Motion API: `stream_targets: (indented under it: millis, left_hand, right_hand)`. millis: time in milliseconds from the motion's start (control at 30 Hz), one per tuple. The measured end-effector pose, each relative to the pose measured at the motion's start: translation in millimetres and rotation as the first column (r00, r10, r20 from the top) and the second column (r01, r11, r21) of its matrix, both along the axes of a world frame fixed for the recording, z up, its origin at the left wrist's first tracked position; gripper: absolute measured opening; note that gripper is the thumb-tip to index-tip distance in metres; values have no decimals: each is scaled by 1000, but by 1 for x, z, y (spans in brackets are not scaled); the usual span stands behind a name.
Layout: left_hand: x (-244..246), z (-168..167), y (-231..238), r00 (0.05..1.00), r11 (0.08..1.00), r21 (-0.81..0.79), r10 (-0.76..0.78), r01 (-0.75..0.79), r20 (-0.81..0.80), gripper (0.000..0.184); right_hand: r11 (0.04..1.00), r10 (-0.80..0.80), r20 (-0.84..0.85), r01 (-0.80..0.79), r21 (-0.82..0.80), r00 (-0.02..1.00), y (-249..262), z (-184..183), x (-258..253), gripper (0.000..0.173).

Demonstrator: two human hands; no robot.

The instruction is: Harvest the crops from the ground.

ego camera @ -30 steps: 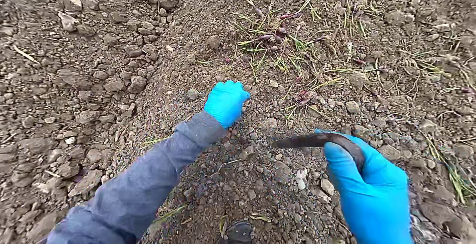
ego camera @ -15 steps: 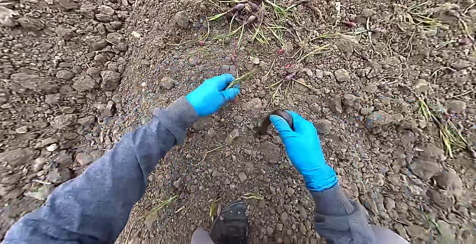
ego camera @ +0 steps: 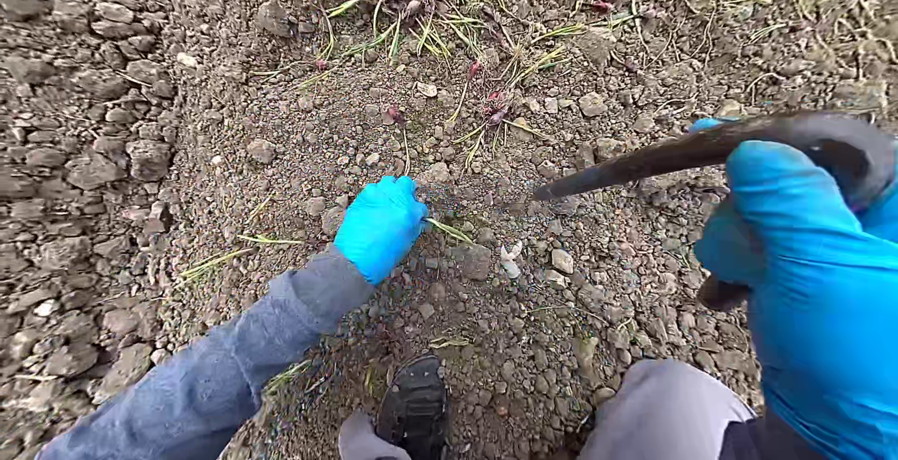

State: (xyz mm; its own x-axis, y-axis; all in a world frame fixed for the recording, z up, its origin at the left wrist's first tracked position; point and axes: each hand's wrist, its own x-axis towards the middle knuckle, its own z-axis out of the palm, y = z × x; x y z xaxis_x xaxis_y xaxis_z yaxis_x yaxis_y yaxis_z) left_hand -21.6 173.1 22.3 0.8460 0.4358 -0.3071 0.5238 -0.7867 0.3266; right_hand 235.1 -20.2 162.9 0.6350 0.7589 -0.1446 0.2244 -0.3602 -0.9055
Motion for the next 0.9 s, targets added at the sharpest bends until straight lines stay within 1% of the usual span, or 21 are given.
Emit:
stream_targets:
  millis: [33,67,133,167,200,267,333,367,400,467,500,533,600,633,667,700,733,767,833,867,900]
  left_hand:
    - [1,11,11,1000,999,-28,27,-26,8,19]
    - [4,20,17,995,994,-85,80,-75,54,19]
    - [24,34,16,970,967,-214,175,-137,170,16]
    - [41,38,9,963,961,-250,176,-122,206,17]
    - [62,41,-2,971,960,-266,139,-85,193,16]
    - [104,26,-31,996,973,-212,-84,88,27,16]
    - [131,-13,-59,913,924,-102,-381,369,-149,16]
    - [134,-27,-66,871,887,-68,-462,457,-168,17]
    - [132,-33,-64,860,869,-47,-494,492,-129,21]
    - [118,-25,-36,910,910,-27,-412,414,53,32]
    - [109,-16,-14,938,947,31,-320,319,130,33]
    - [100,-6,13,965,972,113,-221,207,138,33]
    - [82,6,66,998,958,282,-40,51,-42,30]
    - [73,2,88,991,937,345,-7,53,-132,24]
    - [63,-3,104,987,924,373,-22,80,-157,16]
    - [53,-5,112,992,923,372,-56,93,-110,11]
    - [44,-2,110,998,944,323,-65,67,-17,11]
    - [37,4,99,993,976,218,-26,1,111,14]
    - [31,11,72,937,986,-38,168,-164,305,17]
    - [36,9,60,912,968,-138,243,-208,331,17]
    - [45,6,50,905,952,-219,277,-213,322,15]
  right_hand:
    - [983,-132,94,142,-117,987,14,-19,-23,5]
    - [962,-176,104,193,-191,979,17,-55,-37,14]
    - [947,-175,-40,157,-280,984,4,-123,-44,28]
    - [943,-156,-110,115,-312,982,-4,-137,-41,28]
    - [942,-142,-164,82,-326,976,-11,-135,-38,26]
    - [945,-125,-146,73,-319,981,-21,-93,-35,21]
    - [967,-149,18,149,-209,989,-34,-26,-30,16]
    - [974,-181,96,192,-117,979,-42,6,-26,14]
    - [974,-222,130,226,-17,966,-49,30,-20,10]
    - [966,-260,145,257,42,955,-49,51,-14,9]
    - [967,-254,164,251,37,953,-47,38,-7,11]
    - [974,-227,220,227,22,949,-48,7,1,11]
    - [953,-198,267,249,-173,943,-47,-70,-3,12]
    - [932,-137,251,210,-295,958,-45,-95,-4,18]
    - [913,-67,216,147,-380,974,-43,-100,-1,21]
    - [910,-25,198,104,-402,980,-43,-88,4,21]
    - [927,-18,210,95,-364,978,-45,-63,8,18]
    - [958,-56,233,118,-262,971,-46,-29,10,13]
    - [980,-198,194,201,3,961,-35,43,7,5]
    - [951,-308,178,307,39,934,-20,70,-3,7]
    - [919,-392,193,392,43,899,-11,75,-5,7]
